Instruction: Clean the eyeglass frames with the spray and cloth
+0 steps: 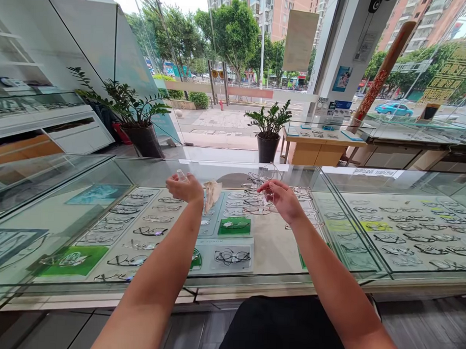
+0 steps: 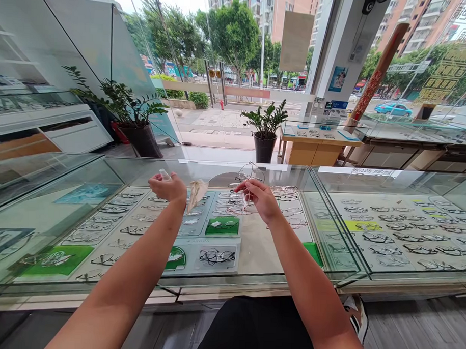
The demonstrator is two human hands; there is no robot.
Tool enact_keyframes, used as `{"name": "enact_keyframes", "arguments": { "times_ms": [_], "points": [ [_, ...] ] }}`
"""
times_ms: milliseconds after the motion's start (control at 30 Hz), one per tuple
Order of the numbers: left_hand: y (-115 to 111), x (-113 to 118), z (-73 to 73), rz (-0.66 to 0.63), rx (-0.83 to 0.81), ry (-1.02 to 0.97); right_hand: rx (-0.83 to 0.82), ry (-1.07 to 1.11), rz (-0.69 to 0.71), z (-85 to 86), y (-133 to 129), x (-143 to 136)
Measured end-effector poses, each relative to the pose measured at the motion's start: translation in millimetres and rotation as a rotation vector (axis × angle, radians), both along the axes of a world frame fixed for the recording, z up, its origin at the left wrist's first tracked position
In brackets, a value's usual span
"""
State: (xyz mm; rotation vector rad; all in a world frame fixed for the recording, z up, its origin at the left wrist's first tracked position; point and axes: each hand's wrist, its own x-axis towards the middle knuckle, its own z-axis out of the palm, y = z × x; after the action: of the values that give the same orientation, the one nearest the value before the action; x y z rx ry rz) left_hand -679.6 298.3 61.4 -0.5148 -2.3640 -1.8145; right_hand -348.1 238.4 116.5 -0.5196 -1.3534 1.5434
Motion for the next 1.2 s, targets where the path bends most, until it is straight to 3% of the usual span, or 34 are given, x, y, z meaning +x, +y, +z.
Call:
{"name": "enact_keyframes", "arguments": {
  "times_ms": [100, 167, 233, 300, 367, 433, 500, 600, 667, 767, 833, 900, 1000, 1200],
  "points": [
    [-15.5, 18.5, 17.8, -0.021, 0.044, 0.31, -0.004, 0.009, 0.006, 1.1, 0.0, 0.4],
    [-23.8, 31.7, 28.7, -0.195, -0.029, 0.492, -0.01, 0.017, 0.007, 1.5, 0.0, 0.7],
    [-28.0, 41.8, 34.0, -0.428, -0.224, 0.598, -0.011, 0.023, 0.008, 1.6, 0.1, 0.8],
    [-28.2, 46.1, 32.0, -0.561, -0.507, 0.607, -0.009, 0.03, 0.013, 1.3, 0.1, 0.6],
    [-25.6, 44.5, 24.7, -0.587, -0.768, 0.53, -0.012, 0.034, 0.02, 0.9, -0.2, 0.2],
    [-22.4, 39.0, 16.2, -0.635, -0.901, 0.428, -0.013, 0.031, 0.021, 0.7, -0.5, -0.2],
    [-19.8, 33.3, 10.6, -0.704, -0.912, 0.378, -0.009, 0.017, 0.017, 0.7, -0.5, -0.3],
    [-16.4, 30.3, 10.5, -0.729, -0.826, 0.37, 0.003, -0.007, 0.008, 0.7, -0.1, 0.0],
    [-13.5, 34.0, 15.1, -0.751, -0.595, 0.289, 0.008, -0.015, 0.007, 0.8, 0.0, 0.3],
    [-9.6, 47.1, 24.6, -0.876, -0.117, -0.118, 0.012, -0.02, 0.013, 0.7, -0.1, 0.3],
    [-9.7, 58.6, 29.9, -1.019, 0.065, -0.448, 0.01, -0.021, 0.018, 0.2, 0.0, -0.1],
    [-13.2, 69.6, 33.0, -1.179, 0.145, -0.668, 0.008, -0.016, 0.024, -0.8, 0.5, -0.6],
    [-21.9, 81.9, 33.5, -1.342, 0.199, -0.752, 0.011, 0.0, 0.034, -3.6, 1.6, -1.0],
    [-27.7, 94.0, 26.0, -1.391, 0.25, -0.765, 0.039, -0.037, 0.072, -6.2, 0.9, -0.7]
  ]
}}
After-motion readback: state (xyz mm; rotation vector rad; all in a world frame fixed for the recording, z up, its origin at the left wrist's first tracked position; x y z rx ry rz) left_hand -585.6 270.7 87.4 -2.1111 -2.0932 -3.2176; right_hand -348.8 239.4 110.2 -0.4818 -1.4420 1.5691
